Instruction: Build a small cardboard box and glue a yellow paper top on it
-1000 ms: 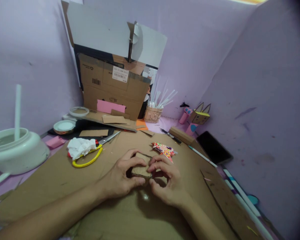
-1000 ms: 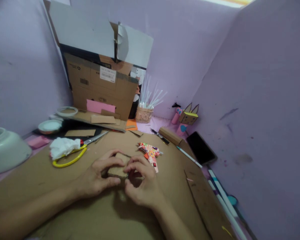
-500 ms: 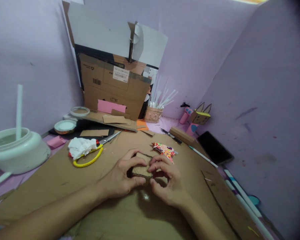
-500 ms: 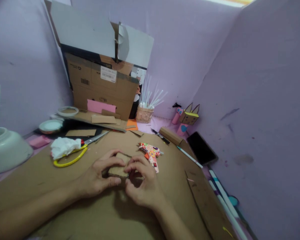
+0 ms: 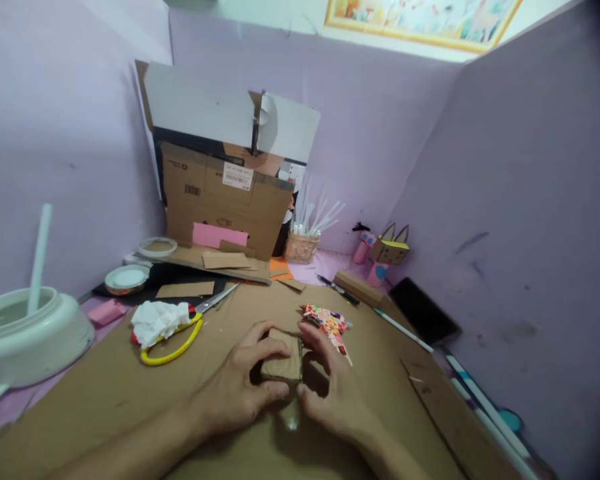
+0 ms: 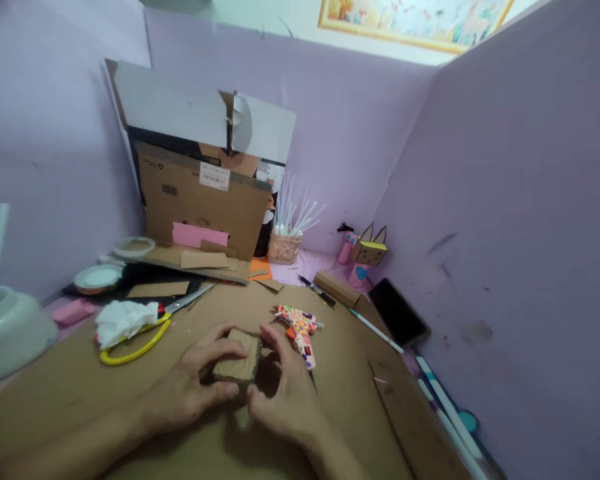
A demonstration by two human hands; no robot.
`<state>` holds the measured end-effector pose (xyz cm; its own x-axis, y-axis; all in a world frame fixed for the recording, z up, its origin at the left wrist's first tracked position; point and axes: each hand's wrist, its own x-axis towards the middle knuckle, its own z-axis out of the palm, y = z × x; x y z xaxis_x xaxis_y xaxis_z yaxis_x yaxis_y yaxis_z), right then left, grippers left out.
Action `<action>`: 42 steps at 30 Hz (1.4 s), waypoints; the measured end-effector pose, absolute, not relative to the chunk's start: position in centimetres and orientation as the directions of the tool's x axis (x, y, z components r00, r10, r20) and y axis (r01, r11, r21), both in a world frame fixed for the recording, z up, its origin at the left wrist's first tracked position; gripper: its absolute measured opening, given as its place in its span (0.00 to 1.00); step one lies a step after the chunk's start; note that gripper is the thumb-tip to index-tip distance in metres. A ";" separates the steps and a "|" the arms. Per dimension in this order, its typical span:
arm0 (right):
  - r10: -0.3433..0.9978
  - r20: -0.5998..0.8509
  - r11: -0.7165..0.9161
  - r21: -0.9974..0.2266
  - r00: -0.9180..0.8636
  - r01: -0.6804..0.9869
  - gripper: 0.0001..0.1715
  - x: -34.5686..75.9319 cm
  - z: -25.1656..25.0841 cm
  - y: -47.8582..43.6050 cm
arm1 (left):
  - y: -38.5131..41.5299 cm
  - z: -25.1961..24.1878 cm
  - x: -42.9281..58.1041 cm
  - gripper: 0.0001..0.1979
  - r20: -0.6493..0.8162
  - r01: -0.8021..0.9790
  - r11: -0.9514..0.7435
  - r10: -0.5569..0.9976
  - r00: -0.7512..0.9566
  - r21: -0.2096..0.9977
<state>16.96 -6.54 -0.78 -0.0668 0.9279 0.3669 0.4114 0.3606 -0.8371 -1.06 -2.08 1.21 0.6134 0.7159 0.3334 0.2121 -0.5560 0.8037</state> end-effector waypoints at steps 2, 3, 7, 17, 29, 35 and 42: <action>0.937 0.343 0.339 -0.848 -0.066 0.406 0.43 17.0 -1.0 -6.5 | -2.2 1.1 -1.1 0.15 0.331 0.221 -0.548 0.729 0.599 0.807; 0.935 0.348 0.345 -0.847 -0.070 0.404 0.45 17.0 -1.0 -6.6 | -2.2 1.0 -1.2 0.16 0.333 0.226 -0.548 0.733 0.593 0.805; 0.900 0.421 0.427 -0.804 -0.111 0.414 0.50 17.1 -1.1 -6.9 | -2.6 0.4 -1.5 0.17 0.395 0.227 -0.600 0.721 0.569 0.768; 0.812 0.559 0.557 -0.658 -0.167 0.507 0.44 17.6 -1.1 -7.6 | -3.0 -0.9 -2.0 0.22 0.586 0.076 -0.749 0.573 0.573 0.658; 0.934 0.331 0.351 -0.920 -0.132 0.176 0.35 16.6 0.1 -7.3 | -2.9 -0.1 -1.1 0.19 0.497 0.032 -0.600 0.691 0.525 0.800; 0.914 0.379 0.386 -0.922 -0.144 0.022 0.31 16.6 -0.4 -7.0 | -2.9 -0.1 -0.6 0.19 0.407 0.012 -0.484 0.750 0.522 0.875; 0.953 0.290 0.303 -0.920 -0.090 0.248 0.35 17.2 -0.7 -7.2 | -3.7 1.4 -0.4 0.33 0.272 0.119 -0.419 0.754 0.598 0.900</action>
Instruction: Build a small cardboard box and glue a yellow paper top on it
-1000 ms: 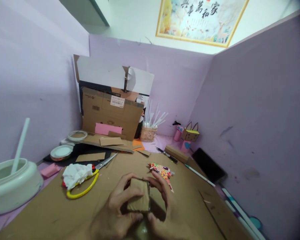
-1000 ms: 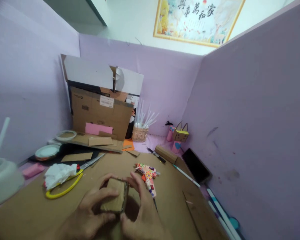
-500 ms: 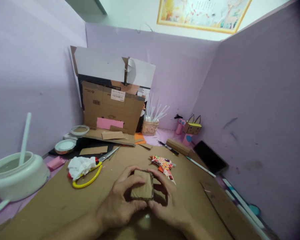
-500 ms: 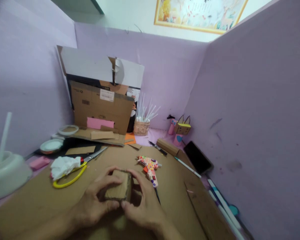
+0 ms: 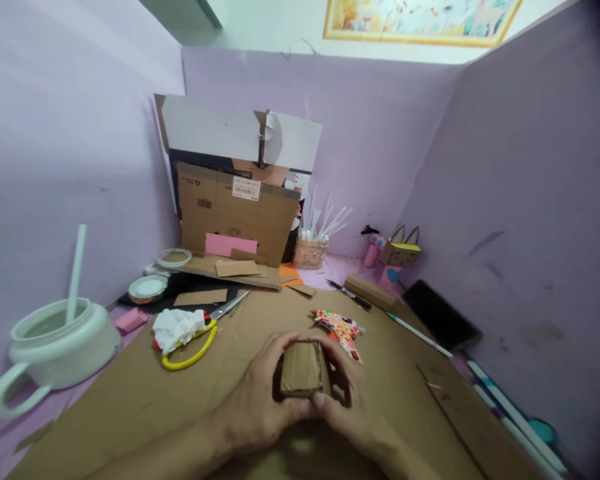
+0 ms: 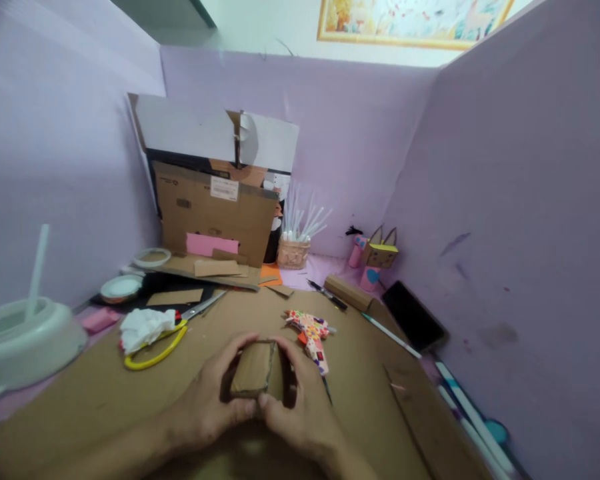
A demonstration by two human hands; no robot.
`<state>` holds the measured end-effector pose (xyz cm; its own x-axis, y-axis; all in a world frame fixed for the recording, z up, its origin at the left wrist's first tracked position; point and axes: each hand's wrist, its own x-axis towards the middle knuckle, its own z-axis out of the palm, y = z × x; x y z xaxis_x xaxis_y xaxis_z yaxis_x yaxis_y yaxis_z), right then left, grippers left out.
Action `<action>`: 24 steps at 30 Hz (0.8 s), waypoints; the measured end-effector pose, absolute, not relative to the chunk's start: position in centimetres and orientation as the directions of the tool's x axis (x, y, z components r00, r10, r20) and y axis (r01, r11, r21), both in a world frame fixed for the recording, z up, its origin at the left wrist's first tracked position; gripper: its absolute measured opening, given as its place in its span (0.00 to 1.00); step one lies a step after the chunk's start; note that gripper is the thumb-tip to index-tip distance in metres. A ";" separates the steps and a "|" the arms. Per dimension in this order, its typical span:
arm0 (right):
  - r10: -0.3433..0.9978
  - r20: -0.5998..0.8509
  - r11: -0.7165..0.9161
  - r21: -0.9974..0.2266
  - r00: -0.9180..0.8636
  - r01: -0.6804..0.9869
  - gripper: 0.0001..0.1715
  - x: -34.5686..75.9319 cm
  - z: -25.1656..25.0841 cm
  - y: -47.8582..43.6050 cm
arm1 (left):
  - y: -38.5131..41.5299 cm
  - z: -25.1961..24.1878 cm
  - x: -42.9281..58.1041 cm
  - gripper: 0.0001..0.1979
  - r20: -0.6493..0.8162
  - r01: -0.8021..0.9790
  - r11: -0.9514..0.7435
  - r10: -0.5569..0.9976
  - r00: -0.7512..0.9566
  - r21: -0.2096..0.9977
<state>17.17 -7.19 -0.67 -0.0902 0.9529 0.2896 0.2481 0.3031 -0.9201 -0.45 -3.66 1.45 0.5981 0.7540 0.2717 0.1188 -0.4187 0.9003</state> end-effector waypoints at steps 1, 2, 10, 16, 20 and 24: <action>0.949 0.302 0.316 -0.910 -0.093 0.268 0.35 17.2 -0.6 -7.2 | -3.6 1.6 -0.5 0.34 0.267 0.146 -0.431 0.755 0.599 0.890; 0.943 0.318 0.331 -0.898 -0.095 0.289 0.36 17.2 -0.4 -7.2 | -3.6 1.7 -0.6 0.35 0.270 0.166 -0.445 0.756 0.597 0.880; 0.901 0.418 0.428 -0.823 -0.111 0.374 0.35 17.5 0.0 -7.4 | -2.9 1.2 -0.8 0.33 0.311 0.073 -0.456 0.707 0.635 0.887; 0.853 0.502 0.510 -0.747 -0.142 0.427 0.34 17.6 0.7 -7.8 | -2.9 1.0 -0.9 0.32 0.322 0.057 -0.461 0.697 0.641 0.885; 0.849 0.508 0.515 -0.739 -0.142 0.435 0.33 17.6 1.1 -7.9 | -3.0 0.9 -0.9 0.31 0.310 0.048 -0.440 0.703 0.640 0.897; 0.849 0.508 0.515 -0.733 -0.145 0.444 0.33 17.5 1.1 -7.8 | -2.9 0.9 -0.9 0.31 0.304 0.054 -0.439 0.702 0.643 0.897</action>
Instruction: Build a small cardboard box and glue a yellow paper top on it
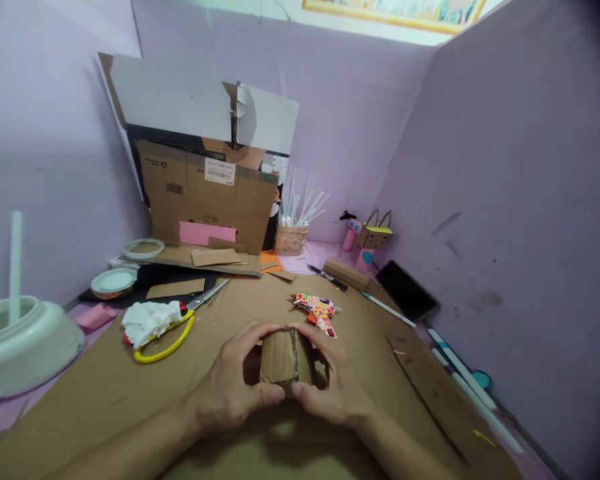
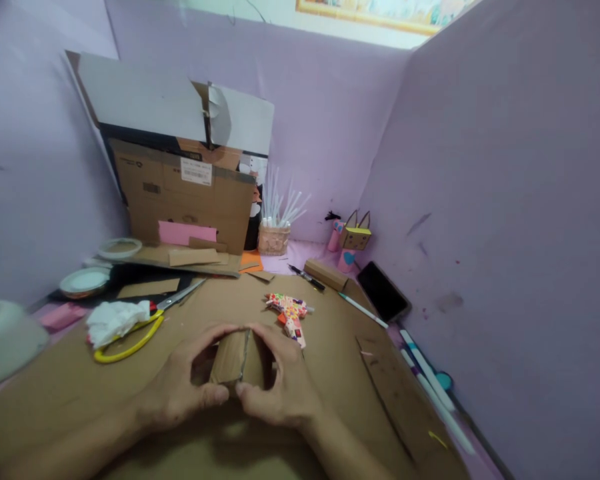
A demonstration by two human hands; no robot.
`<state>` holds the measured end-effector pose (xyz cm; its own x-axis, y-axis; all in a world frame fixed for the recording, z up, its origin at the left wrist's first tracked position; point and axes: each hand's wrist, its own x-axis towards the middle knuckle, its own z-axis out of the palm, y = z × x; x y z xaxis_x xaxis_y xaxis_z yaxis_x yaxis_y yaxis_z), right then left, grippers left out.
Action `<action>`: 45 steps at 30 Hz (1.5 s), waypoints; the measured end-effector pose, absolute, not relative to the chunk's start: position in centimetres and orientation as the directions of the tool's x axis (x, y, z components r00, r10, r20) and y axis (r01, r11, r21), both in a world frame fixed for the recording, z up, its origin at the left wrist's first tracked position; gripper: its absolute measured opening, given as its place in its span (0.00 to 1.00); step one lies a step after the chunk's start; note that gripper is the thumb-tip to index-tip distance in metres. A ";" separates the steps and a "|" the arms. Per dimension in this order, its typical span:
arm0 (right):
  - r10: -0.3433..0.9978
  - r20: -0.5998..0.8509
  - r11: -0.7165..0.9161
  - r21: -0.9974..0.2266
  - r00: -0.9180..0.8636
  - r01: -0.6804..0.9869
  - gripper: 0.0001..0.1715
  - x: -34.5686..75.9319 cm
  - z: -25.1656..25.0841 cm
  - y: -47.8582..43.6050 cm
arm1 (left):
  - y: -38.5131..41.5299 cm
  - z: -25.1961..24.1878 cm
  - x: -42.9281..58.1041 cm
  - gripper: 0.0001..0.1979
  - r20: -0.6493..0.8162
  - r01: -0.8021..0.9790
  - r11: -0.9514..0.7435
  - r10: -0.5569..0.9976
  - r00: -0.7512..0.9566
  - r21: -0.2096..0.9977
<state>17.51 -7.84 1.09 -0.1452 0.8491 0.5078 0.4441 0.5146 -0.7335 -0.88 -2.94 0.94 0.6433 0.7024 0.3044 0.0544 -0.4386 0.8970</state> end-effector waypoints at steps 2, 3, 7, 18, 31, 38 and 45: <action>0.847 0.510 0.518 -0.732 -0.147 0.442 0.32 17.5 1.1 -7.8 | -2.9 1.0 -0.9 0.32 0.305 0.057 -0.439 0.706 0.640 0.897; 0.847 0.511 0.518 -0.732 -0.146 0.442 0.32 17.5 1.1 -7.8 | -3.0 1.0 -0.9 0.32 0.303 0.062 -0.438 0.709 0.637 0.897; 0.859 0.491 0.501 -0.739 -0.149 0.451 0.32 17.6 1.1 -7.8 | -3.0 1.0 -0.8 0.32 0.291 0.053 -0.419 0.712 0.639 0.907; 0.854 0.492 0.510 -0.733 -0.167 0.449 0.31 17.8 1.3 -7.9 | -3.2 1.2 -0.8 0.31 0.289 0.020 -0.400 0.694 0.660 0.916; 0.833 0.528 0.538 -0.699 -0.167 0.471 0.31 17.8 1.1 -7.9 | -3.2 1.3 -0.8 0.31 0.295 0.048 -0.435 0.685 0.666 0.899; 0.822 0.537 0.556 -0.686 -0.189 0.469 0.30 17.9 1.4 -7.9 | -3.2 1.2 -0.8 0.31 0.272 0.065 -0.422 0.688 0.673 0.904; 0.824 0.529 0.557 -0.694 -0.201 0.457 0.30 17.9 1.1 -7.9 | -3.3 1.4 -0.7 0.30 0.266 0.069 -0.417 0.691 0.672 0.906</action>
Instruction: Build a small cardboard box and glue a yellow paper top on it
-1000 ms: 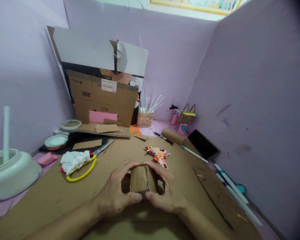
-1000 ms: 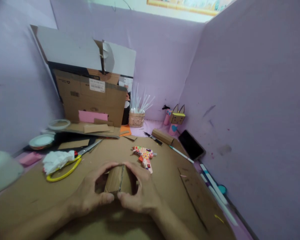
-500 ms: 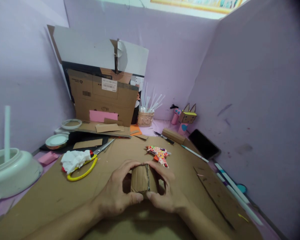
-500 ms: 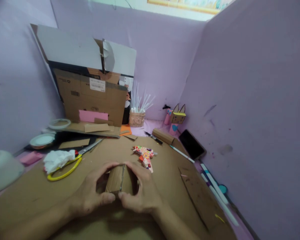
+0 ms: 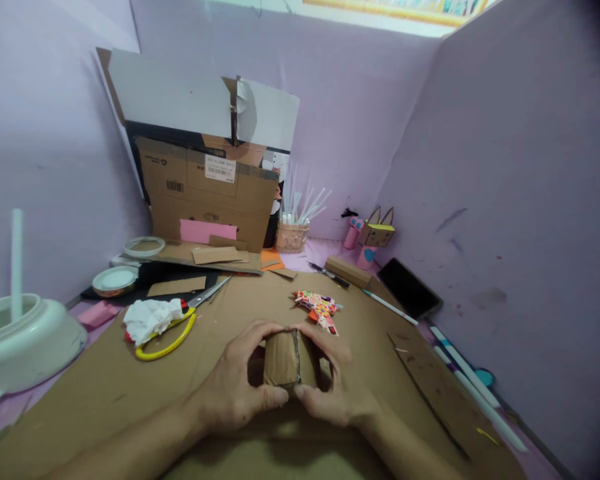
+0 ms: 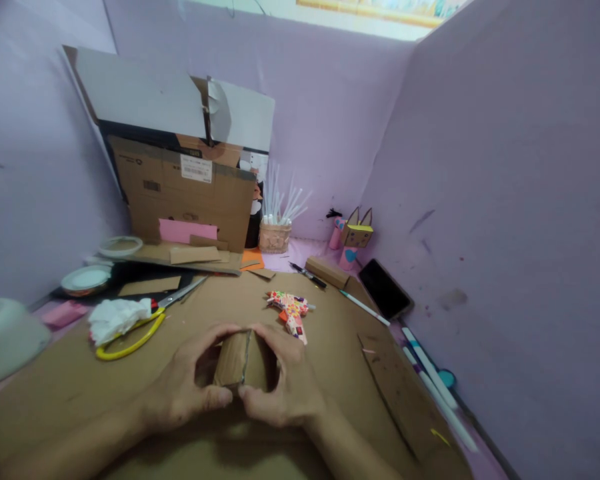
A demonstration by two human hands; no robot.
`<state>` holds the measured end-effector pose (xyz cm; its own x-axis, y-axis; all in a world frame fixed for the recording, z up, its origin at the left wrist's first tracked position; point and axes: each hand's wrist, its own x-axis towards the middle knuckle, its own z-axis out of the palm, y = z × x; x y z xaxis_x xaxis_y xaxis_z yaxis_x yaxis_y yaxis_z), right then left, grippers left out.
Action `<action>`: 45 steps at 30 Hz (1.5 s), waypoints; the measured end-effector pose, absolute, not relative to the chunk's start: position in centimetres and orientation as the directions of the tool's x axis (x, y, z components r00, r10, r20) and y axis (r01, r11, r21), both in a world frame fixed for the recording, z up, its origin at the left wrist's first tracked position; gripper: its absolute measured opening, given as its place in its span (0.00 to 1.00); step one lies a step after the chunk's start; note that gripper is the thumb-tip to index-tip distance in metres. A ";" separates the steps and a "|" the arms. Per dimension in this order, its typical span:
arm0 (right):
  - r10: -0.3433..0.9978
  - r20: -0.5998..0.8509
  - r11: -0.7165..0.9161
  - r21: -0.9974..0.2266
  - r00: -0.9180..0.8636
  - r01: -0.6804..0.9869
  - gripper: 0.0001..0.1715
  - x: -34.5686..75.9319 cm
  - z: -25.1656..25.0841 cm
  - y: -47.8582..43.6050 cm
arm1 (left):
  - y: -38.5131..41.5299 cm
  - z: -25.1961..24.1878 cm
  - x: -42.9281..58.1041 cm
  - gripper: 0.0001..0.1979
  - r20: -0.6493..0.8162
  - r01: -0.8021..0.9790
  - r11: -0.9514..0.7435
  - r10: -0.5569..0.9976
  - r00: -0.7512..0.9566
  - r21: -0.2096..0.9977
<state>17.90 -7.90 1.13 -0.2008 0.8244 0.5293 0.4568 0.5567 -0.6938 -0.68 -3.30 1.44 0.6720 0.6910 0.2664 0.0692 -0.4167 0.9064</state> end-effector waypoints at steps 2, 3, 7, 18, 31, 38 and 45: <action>0.825 0.532 0.556 -0.697 -0.193 0.453 0.31 17.9 1.1 -7.9 | -3.3 1.5 -0.7 0.30 0.268 0.074 -0.420 0.694 0.668 0.905; 0.824 0.534 0.556 -0.696 -0.190 0.454 0.31 17.9 1.1 -7.9 | -3.3 1.5 -0.7 0.30 0.271 0.072 -0.422 0.694 0.668 0.904; 0.824 0.536 0.553 -0.686 -0.185 0.473 0.30 17.9 1.2 -7.9 | -3.2 1.5 -0.6 0.30 0.270 0.070 -0.419 0.696 0.666 0.905; 0.819 0.545 0.556 -0.677 -0.179 0.482 0.31 17.9 1.0 -7.8 | -3.3 1.7 -0.6 0.29 0.261 0.059 -0.403 0.690 0.675 0.913; 0.813 0.554 0.561 -0.663 -0.180 0.496 0.32 18.0 1.2 -7.8 | -3.3 1.6 -0.6 0.29 0.272 0.058 -0.416 0.687 0.674 0.907; 0.817 0.549 0.551 -0.657 -0.175 0.515 0.32 17.8 1.3 -7.9 | -3.1 1.3 -0.6 0.30 0.256 0.056 -0.405 0.673 0.694 0.913; 0.832 0.518 0.530 -0.642 -0.196 0.553 0.34 17.9 0.9 -7.8 | -2.9 1.4 -0.7 0.31 0.229 0.113 -0.424 0.673 0.704 0.899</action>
